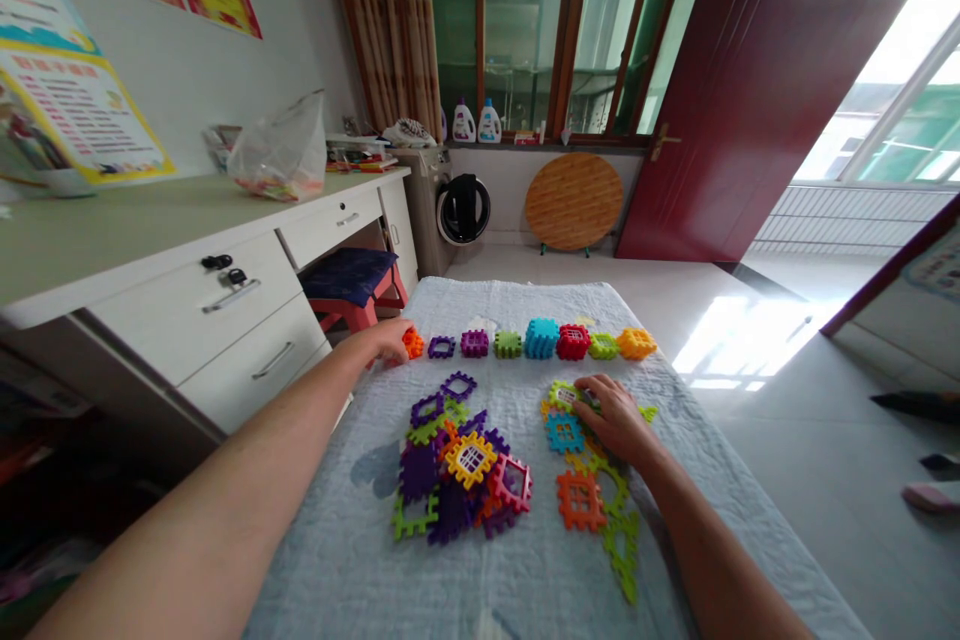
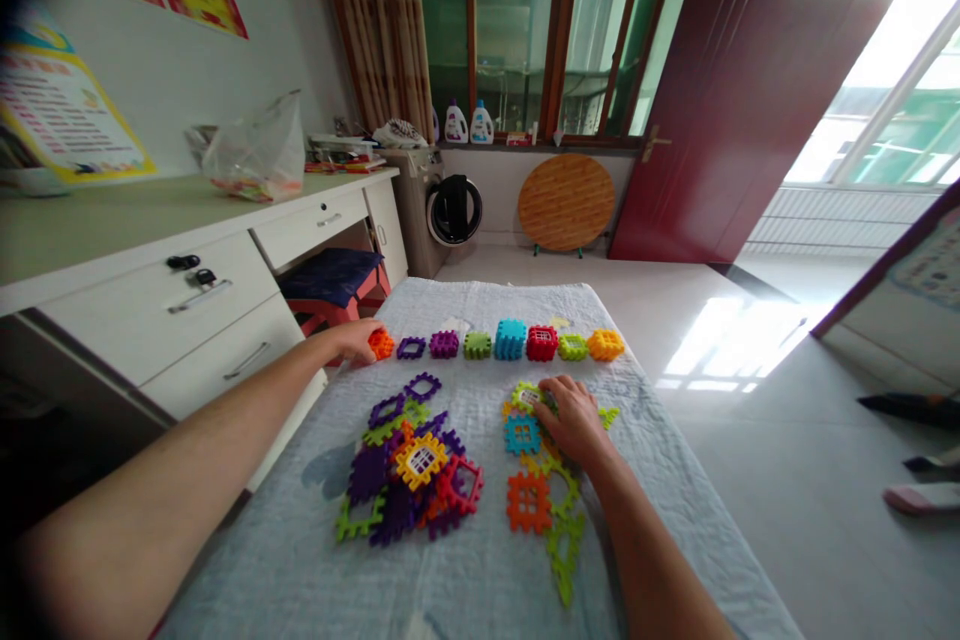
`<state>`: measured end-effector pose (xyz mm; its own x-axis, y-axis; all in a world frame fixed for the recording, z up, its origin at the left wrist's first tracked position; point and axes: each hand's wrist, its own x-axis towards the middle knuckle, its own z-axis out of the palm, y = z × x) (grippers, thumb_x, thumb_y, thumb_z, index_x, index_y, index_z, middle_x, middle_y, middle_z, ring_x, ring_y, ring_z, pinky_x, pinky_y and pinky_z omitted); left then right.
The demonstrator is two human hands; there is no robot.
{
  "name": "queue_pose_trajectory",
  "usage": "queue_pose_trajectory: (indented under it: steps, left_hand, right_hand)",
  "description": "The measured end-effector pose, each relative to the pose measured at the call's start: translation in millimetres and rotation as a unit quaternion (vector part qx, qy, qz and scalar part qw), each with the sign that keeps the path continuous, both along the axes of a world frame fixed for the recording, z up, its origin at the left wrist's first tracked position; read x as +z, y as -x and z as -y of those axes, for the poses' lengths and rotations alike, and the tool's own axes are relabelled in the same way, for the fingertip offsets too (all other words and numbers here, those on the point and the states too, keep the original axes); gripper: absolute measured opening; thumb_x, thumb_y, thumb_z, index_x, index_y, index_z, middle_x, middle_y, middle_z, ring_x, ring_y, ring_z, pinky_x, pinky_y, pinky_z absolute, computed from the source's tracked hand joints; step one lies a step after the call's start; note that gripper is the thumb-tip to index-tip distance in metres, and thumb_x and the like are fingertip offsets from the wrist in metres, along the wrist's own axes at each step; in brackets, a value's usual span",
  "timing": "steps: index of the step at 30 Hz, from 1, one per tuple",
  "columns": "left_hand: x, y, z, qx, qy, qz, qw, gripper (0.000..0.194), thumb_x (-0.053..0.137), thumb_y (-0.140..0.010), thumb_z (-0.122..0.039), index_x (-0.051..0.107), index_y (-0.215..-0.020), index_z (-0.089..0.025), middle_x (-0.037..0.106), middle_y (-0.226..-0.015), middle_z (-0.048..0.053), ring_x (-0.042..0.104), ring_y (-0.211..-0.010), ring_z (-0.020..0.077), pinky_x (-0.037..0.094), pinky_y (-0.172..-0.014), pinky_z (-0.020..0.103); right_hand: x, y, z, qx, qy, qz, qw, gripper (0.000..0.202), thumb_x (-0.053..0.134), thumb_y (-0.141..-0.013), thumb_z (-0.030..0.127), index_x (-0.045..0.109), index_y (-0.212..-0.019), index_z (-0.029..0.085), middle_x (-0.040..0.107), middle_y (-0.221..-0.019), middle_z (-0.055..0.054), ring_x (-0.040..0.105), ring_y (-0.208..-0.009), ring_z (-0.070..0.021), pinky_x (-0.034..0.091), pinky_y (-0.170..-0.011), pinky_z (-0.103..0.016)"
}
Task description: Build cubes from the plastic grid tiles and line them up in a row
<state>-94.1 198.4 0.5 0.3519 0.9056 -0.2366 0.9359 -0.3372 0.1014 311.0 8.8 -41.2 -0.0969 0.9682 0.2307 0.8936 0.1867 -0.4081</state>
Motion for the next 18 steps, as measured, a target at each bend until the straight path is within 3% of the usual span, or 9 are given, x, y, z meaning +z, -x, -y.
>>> queue_pose_trajectory:
  steps: [4,10,18]
  left_hand:
    - [-2.0,-1,0,0.000,-0.001,-0.005,1.000,0.048,0.066,-0.049,-0.021,0.061,-0.097,-0.016,0.064,-0.104,0.005,0.062,-0.088,0.0214,0.048,-0.071,0.024]
    - [-1.1,-9,-1,0.010,0.007,-0.020,1.000,0.044,0.064,-0.046,-0.016,0.063,-0.089,-0.017,0.068,-0.090,0.002,0.063,-0.080,0.0206,0.047,-0.065,0.024]
    - [-1.4,-18,-1,0.018,-0.005,-0.004,1.000,0.050,0.064,-0.044,-0.014,0.063,-0.094,-0.018,0.067,-0.095,0.002,0.063,-0.082,0.0203,0.047,-0.064,0.022]
  right_hand:
    - [-0.4,0,0,0.000,0.000,0.000,1.000,0.029,0.050,-0.087,0.040,0.062,-0.106,0.022,0.062,-0.105,-0.008,0.055,-0.096,-0.0235,0.040,-0.087,-0.037]
    - [-1.8,-1,-1,0.000,0.000,-0.001,1.000,0.028,0.051,-0.086,0.040,0.063,-0.105,0.022,0.062,-0.104,-0.007,0.055,-0.096,-0.0231,0.040,-0.087,-0.037]
    - [1.2,1,0,-0.010,0.000,-0.004,1.000,0.028,0.051,-0.086,0.040,0.063,-0.106,0.023,0.062,-0.103,-0.007,0.055,-0.097,-0.0227,0.041,-0.087,-0.036]
